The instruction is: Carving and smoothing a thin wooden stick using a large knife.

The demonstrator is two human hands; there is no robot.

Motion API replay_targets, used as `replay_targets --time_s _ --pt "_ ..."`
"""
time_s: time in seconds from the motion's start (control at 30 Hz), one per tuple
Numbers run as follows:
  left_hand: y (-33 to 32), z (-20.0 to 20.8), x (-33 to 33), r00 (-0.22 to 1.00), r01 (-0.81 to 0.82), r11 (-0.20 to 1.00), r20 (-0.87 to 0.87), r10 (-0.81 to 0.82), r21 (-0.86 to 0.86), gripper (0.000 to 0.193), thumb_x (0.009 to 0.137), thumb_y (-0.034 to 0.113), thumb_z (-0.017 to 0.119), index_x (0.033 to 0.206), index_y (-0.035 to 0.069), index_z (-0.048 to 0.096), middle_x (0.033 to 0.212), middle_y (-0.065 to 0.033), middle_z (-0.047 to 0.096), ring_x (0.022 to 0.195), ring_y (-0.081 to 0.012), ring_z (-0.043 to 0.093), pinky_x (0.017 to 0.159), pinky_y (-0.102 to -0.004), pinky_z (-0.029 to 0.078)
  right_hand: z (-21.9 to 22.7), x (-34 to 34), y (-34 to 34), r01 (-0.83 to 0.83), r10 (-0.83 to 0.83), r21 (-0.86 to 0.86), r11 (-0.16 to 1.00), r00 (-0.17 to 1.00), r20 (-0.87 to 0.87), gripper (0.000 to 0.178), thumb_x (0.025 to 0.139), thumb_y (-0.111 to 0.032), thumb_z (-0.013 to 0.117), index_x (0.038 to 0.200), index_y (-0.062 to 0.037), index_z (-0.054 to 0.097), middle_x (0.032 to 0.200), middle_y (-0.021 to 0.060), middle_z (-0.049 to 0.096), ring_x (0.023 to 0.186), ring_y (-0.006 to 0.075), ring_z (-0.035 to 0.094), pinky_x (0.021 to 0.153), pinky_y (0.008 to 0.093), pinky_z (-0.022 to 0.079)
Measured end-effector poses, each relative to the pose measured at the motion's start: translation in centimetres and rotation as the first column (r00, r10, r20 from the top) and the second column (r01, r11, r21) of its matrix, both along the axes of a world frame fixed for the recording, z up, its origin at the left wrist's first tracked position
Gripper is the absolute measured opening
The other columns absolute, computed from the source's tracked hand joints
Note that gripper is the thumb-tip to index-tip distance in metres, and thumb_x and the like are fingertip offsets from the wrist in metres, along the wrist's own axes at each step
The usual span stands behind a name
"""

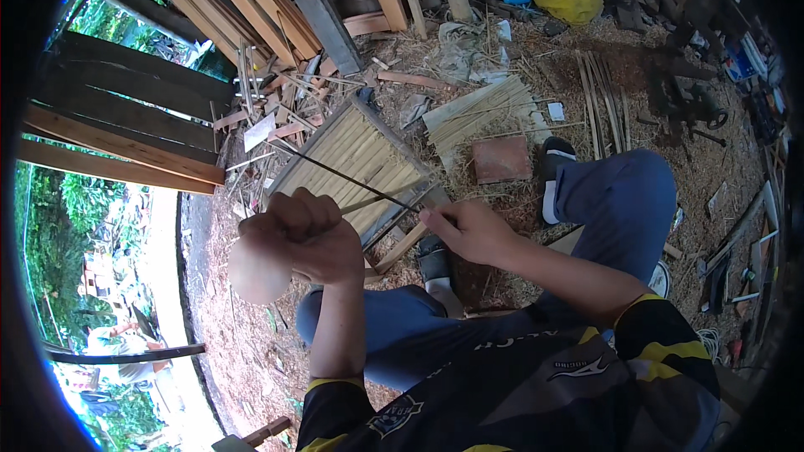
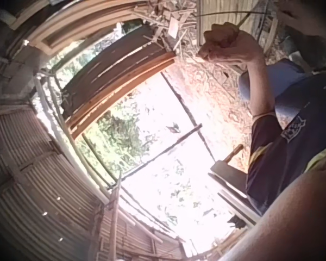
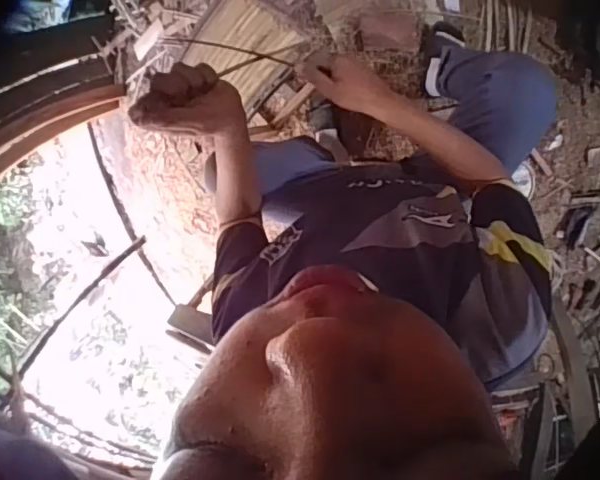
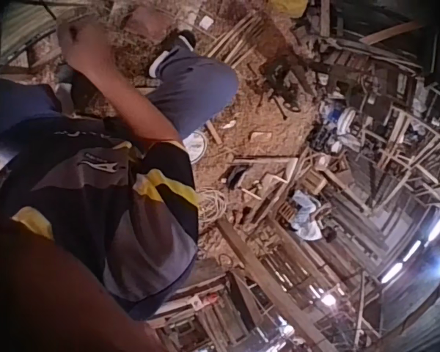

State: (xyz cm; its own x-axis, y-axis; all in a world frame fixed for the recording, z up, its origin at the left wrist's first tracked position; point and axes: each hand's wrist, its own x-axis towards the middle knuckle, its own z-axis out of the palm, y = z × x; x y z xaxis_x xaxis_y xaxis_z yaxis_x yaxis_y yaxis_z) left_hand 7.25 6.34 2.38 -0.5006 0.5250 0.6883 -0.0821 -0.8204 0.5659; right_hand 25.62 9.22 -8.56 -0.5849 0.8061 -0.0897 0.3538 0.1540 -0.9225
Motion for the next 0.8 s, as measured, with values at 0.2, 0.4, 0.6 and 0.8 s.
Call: replay_targets --time_s 0.2,0.4,0.6,0.8 --pt "0.1 1.1 1.1 0.991 -0.135 0.990 -0.022 0.134 -0.051 0.038 0.107 0.049 0.049 0.088 0.018 0.036 0.065 0.0039 0.024 0.050 -0.0063 0.021 0.039 -0.0227 0.016 -0.7 0.4 1.3 0.008 -0.001 -0.081 0.997 0.996 0.093 0.068 0.103 -0.059 0.047 0.097 0.0044 0.072 0.068 0.0229 0.064 0.067 0.0378 0.067 0.070 0.0466 0.051" --pt "0.3 0.5 1.0 0.993 -0.112 0.993 0.024 0.113 -0.031 0.040 0.106 0.054 0.048 0.094 0.017 0.039 0.064 0.0031 0.027 0.049 -0.0063 0.023 0.039 -0.0228 0.016 -4.3 1.1 1.9 0.044 -0.029 -0.134 0.990 0.993 0.115 0.068 0.102 -0.059 0.049 0.095 0.0029 0.074 0.068 0.0216 0.065 0.065 0.0361 0.066 0.067 0.0452 0.051" --pt "0.4 0.2 0.2 0.989 -0.138 0.990 -0.061 0.136 -0.029 0.039 0.106 0.053 0.048 0.096 0.017 0.043 0.064 0.0036 0.025 0.049 -0.0061 0.021 0.039 -0.0228 0.016 -4.3 1.8 0.5 0.037 -0.036 -0.008 0.999 0.999 0.039 0.070 0.102 -0.060 0.048 0.094 0.0039 0.074 0.072 0.0240 0.067 0.072 0.0388 0.069 0.071 0.0496 0.052" --pt "0.8 0.2 -1.5 0.990 -0.131 0.990 -0.060 0.128 -0.050 0.038 0.106 0.055 0.049 0.096 0.018 0.044 0.063 0.0040 0.023 0.049 -0.0064 0.021 0.039 -0.0235 0.016 -7.5 3.1 3.3 0.023 0.003 -0.075 0.997 0.946 0.325 0.071 0.101 -0.061 0.048 0.087 0.0041 0.072 0.071 0.0243 0.066 0.072 0.0419 0.068 0.071 0.0509 0.051"
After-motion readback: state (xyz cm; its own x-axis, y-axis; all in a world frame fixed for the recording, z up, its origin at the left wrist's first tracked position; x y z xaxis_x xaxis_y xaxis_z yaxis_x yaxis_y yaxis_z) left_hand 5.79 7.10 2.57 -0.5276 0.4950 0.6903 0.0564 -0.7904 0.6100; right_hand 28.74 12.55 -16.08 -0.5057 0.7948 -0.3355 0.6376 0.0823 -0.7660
